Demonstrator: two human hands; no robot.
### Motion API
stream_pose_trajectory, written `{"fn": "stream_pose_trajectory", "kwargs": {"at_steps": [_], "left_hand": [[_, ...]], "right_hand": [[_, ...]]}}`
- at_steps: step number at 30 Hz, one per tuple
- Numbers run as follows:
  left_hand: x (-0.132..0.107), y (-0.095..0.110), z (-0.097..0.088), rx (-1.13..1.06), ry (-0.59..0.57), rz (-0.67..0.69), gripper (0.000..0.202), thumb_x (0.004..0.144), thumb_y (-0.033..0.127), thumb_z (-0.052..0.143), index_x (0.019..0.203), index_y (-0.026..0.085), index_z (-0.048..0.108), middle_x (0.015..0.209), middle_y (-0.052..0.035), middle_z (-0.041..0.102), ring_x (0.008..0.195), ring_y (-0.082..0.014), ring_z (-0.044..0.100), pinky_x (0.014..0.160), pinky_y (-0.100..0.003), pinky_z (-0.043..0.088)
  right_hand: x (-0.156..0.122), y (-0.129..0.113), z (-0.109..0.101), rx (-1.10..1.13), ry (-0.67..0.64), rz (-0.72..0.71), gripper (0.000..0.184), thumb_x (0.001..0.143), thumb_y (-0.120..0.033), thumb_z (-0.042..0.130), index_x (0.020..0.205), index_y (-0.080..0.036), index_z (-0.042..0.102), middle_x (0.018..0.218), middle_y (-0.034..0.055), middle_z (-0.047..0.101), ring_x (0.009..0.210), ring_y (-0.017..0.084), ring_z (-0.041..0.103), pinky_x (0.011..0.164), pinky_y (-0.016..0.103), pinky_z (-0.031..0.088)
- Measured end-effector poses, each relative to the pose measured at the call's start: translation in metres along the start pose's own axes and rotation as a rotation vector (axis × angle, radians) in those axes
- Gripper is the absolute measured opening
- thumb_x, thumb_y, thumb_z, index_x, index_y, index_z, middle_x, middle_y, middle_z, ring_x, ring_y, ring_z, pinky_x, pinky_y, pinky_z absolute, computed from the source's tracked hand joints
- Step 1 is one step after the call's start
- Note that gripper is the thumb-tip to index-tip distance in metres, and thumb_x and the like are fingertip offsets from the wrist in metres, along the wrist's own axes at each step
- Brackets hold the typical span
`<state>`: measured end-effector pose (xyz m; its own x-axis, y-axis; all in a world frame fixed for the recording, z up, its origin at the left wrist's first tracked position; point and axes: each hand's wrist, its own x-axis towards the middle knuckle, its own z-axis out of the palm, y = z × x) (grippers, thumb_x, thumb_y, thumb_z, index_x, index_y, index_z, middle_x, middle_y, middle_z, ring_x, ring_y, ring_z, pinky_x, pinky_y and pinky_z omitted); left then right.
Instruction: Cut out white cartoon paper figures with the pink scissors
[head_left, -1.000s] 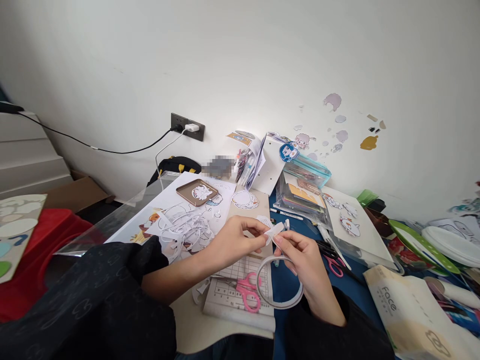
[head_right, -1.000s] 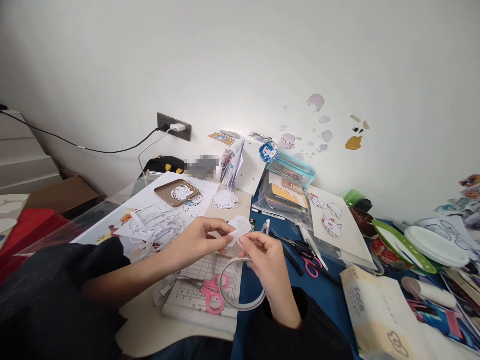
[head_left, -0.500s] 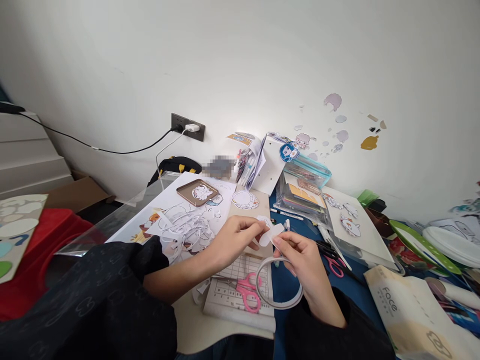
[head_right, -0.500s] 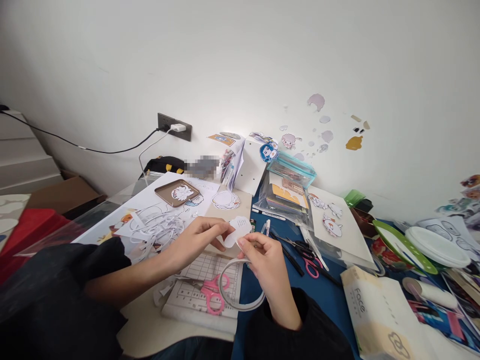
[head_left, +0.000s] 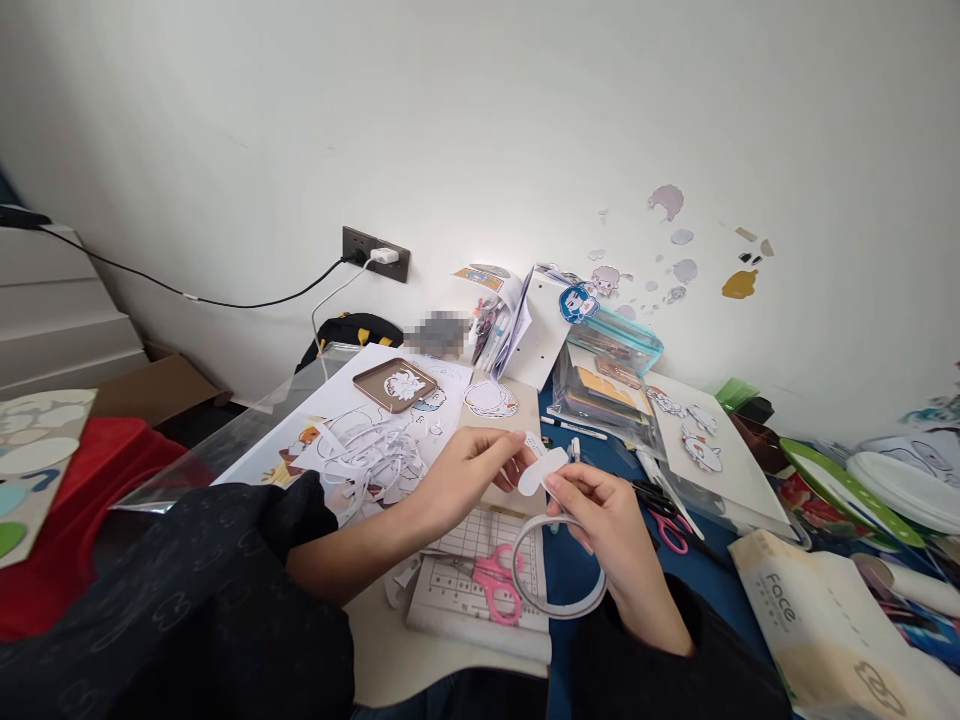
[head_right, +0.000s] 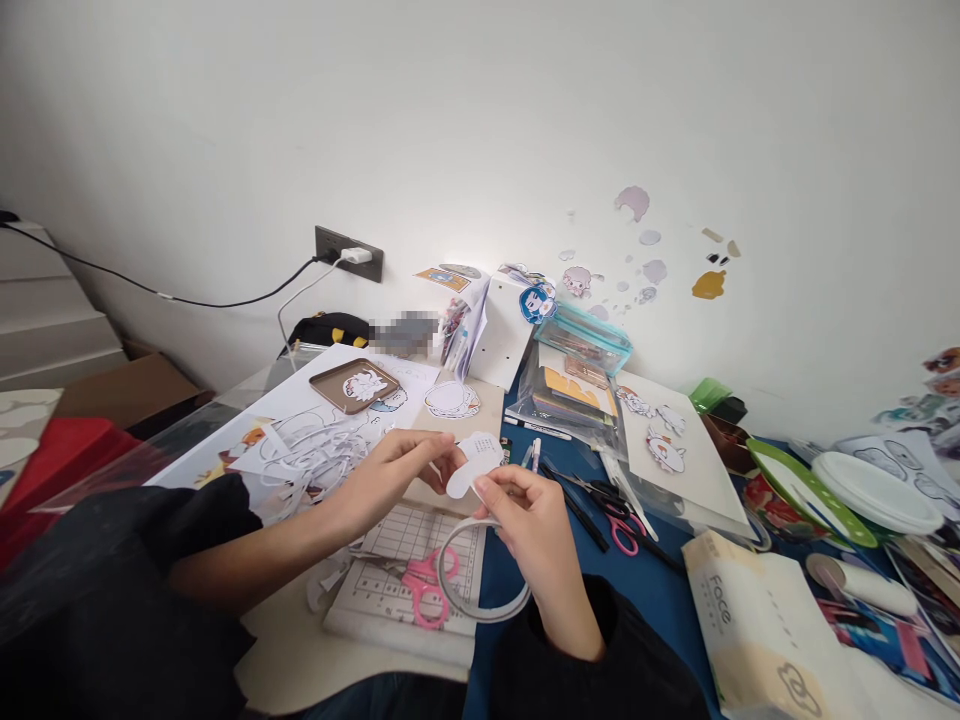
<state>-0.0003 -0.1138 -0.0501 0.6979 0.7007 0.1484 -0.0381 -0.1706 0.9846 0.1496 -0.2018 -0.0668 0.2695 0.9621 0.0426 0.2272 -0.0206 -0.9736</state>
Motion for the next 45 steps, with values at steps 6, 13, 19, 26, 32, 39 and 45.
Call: {"fn": "stream_pose_trajectory", "kwargs": {"at_steps": [6, 13, 19, 26, 32, 39, 45], "left_hand": [[0.001, -0.004, 0.002, 0.037, 0.041, 0.009, 0.017, 0.077, 0.029, 0.066, 0.072, 0.012, 0.067, 0.066, -0.0013, 0.063, 0.062, -0.0140, 0.057, 0.060, -0.027, 0.045], [-0.004, -0.001, 0.004, 0.042, 0.059, 0.137, 0.016, 0.077, 0.029, 0.063, 0.069, 0.015, 0.067, 0.072, -0.0021, 0.064, 0.068, -0.0158, 0.057, 0.063, -0.025, 0.043], [-0.006, 0.000, -0.003, -0.017, 0.050, 0.152, 0.043, 0.093, 0.043, 0.040, 0.066, 0.015, 0.058, 0.062, 0.0017, 0.054, 0.061, -0.0131, 0.052, 0.063, -0.028, 0.042], [0.003, -0.007, -0.005, -0.190, -0.371, -0.071, 0.047, 0.091, 0.050, 0.043, 0.067, 0.013, 0.059, 0.053, 0.0040, 0.055, 0.043, -0.0084, 0.049, 0.047, -0.023, 0.041], [0.002, -0.009, -0.005, -0.276, -0.446, -0.102, 0.020, 0.085, 0.028, 0.061, 0.072, 0.012, 0.061, 0.053, 0.0064, 0.053, 0.043, -0.0071, 0.047, 0.046, -0.021, 0.040], [0.001, -0.004, -0.004, -0.338, -0.441, -0.038, 0.019, 0.079, 0.031, 0.068, 0.074, 0.012, 0.066, 0.065, 0.0003, 0.064, 0.056, -0.0080, 0.054, 0.051, -0.020, 0.039], [-0.001, -0.005, 0.001, -0.371, -0.414, -0.027, 0.018, 0.081, 0.029, 0.065, 0.081, 0.011, 0.064, 0.077, -0.0014, 0.065, 0.067, -0.0118, 0.059, 0.064, -0.026, 0.046]], "right_hand": [[0.000, 0.001, -0.001, -0.051, -0.003, -0.044, 0.022, 0.091, -0.030, 0.056, 0.079, -0.012, 0.060, 0.055, -0.0087, 0.053, 0.030, 0.001, 0.034, 0.028, 0.014, 0.028], [-0.003, 0.000, -0.001, -0.230, 0.073, -0.320, 0.020, 0.087, -0.030, 0.059, 0.073, -0.015, 0.060, 0.054, -0.0053, 0.059, 0.034, 0.005, 0.043, 0.033, 0.018, 0.034], [-0.014, 0.007, 0.001, -0.477, 0.418, -0.836, 0.014, 0.080, -0.011, 0.062, 0.086, -0.023, 0.064, 0.062, 0.0007, 0.068, 0.045, 0.015, 0.057, 0.044, 0.027, 0.044], [-0.011, 0.017, -0.003, -0.775, 0.499, -1.250, 0.035, 0.076, -0.007, 0.070, 0.104, -0.028, 0.068, 0.071, 0.0025, 0.074, 0.054, 0.018, 0.067, 0.050, 0.026, 0.050], [-0.009, 0.017, -0.003, -0.818, 0.518, -1.274, 0.039, 0.076, -0.008, 0.070, 0.110, -0.026, 0.066, 0.073, 0.0048, 0.075, 0.058, 0.020, 0.069, 0.051, 0.028, 0.053], [-0.015, 0.014, 0.007, -0.628, 0.564, -1.132, 0.049, 0.079, -0.004, 0.064, 0.121, -0.029, 0.059, 0.078, 0.0041, 0.072, 0.064, 0.020, 0.068, 0.053, 0.028, 0.053], [-0.012, 0.016, 0.011, -0.395, 0.575, -0.939, 0.069, 0.080, 0.000, 0.057, 0.138, -0.029, 0.033, 0.083, 0.0027, 0.059, 0.054, 0.014, 0.059, 0.047, 0.026, 0.050]]}}
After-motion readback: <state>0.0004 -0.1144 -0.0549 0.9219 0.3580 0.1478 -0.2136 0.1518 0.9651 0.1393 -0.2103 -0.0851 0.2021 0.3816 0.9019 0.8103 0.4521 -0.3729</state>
